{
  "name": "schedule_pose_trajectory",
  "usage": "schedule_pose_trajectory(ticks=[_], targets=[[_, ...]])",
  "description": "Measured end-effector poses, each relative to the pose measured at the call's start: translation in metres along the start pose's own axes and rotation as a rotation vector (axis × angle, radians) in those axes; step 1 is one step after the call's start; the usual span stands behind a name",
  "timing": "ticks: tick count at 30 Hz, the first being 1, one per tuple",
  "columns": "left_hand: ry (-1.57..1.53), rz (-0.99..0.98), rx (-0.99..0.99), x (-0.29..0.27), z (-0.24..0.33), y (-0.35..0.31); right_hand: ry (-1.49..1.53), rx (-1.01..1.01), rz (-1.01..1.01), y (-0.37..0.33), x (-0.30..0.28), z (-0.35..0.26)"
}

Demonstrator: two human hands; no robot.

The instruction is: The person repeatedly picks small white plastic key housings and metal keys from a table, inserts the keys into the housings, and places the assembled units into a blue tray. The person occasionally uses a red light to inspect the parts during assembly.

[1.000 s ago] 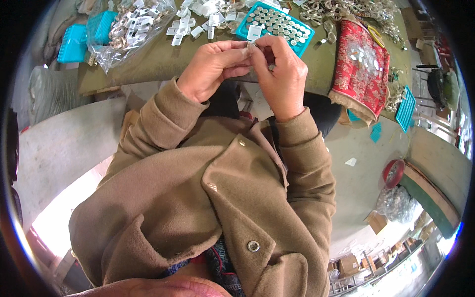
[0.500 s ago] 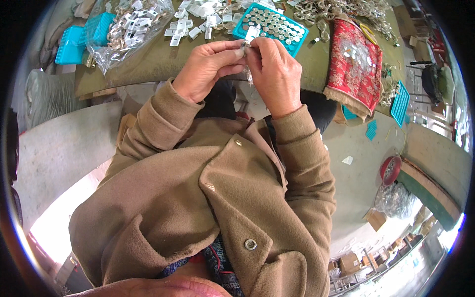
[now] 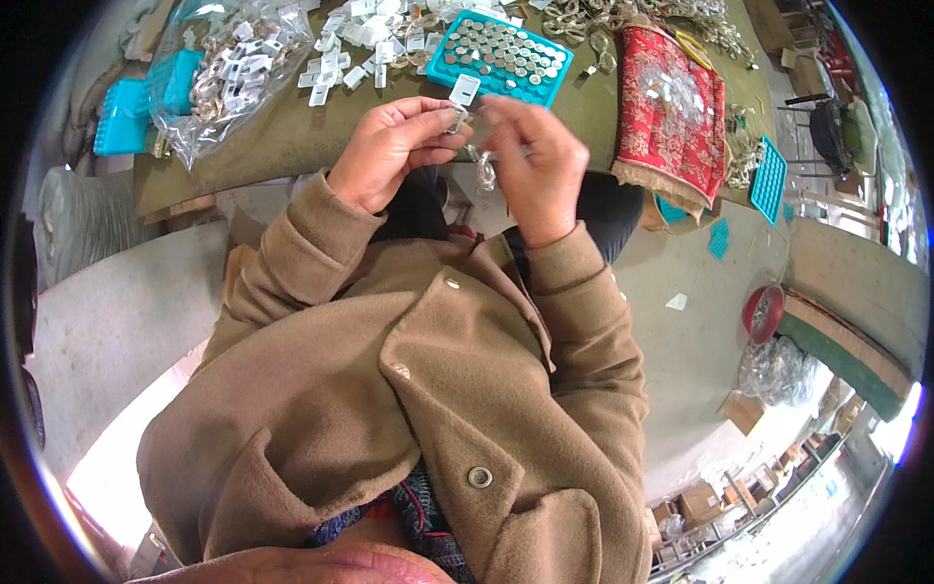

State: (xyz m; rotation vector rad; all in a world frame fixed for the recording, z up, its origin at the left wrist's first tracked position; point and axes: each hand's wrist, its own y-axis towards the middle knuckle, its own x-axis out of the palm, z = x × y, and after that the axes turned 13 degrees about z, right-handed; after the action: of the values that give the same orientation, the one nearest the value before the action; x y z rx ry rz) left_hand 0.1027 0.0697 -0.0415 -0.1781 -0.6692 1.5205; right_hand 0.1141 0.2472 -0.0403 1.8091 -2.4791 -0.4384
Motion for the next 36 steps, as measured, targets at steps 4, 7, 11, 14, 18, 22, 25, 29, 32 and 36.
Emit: schedule_pose_trajectory(ticks=[4, 7, 11, 14, 18, 22, 25, 29, 32, 36], targets=[[-0.026, 0.0, -0.04, 0.001, 0.003, 0.004, -0.386, -0.32, 0.051, 0.036, -0.01, 0.007], [-0.096, 0.039, -0.045, 0.004, 0.001, 0.004, -0.563, -0.468, -0.086, 0.046, -0.008, 0.011], [-0.107, 0.029, -0.01, 0.005, 0.0, 0.005, -0.701, -0.491, -0.13, 0.049, -0.002, 0.016], [-0.136, -0.002, 0.004, 0.003, 0.003, 0.006, -0.74, -0.5, -0.108, 0.048, 0.001, 0.016], [-0.146, -0.037, 0.027, 0.002, 0.006, 0.005, -0.66, -0.545, -0.025, 0.047, 0.004, 0.009], [-0.147, -0.017, 0.03, 0.004, 0.006, 0.004, -0.221, -0.213, -0.042, 0.035, 0.004, -0.005], [-0.154, -0.011, 0.022, 0.007, 0.006, 0.004, -0.124, -0.255, -0.053, 0.029, 0.013, -0.009], [-0.14, -0.016, 0.051, 0.008, 0.005, 0.002, -0.176, -0.426, 0.011, 0.024, 0.023, -0.008], [-0.138, -0.019, 0.071, 0.006, 0.004, 0.0, -0.25, -0.558, 0.046, 0.021, 0.026, -0.004], [-0.164, 0.006, 0.079, 0.005, 0.001, -0.002, -0.295, -0.654, 0.012, 0.017, 0.027, 0.0]])
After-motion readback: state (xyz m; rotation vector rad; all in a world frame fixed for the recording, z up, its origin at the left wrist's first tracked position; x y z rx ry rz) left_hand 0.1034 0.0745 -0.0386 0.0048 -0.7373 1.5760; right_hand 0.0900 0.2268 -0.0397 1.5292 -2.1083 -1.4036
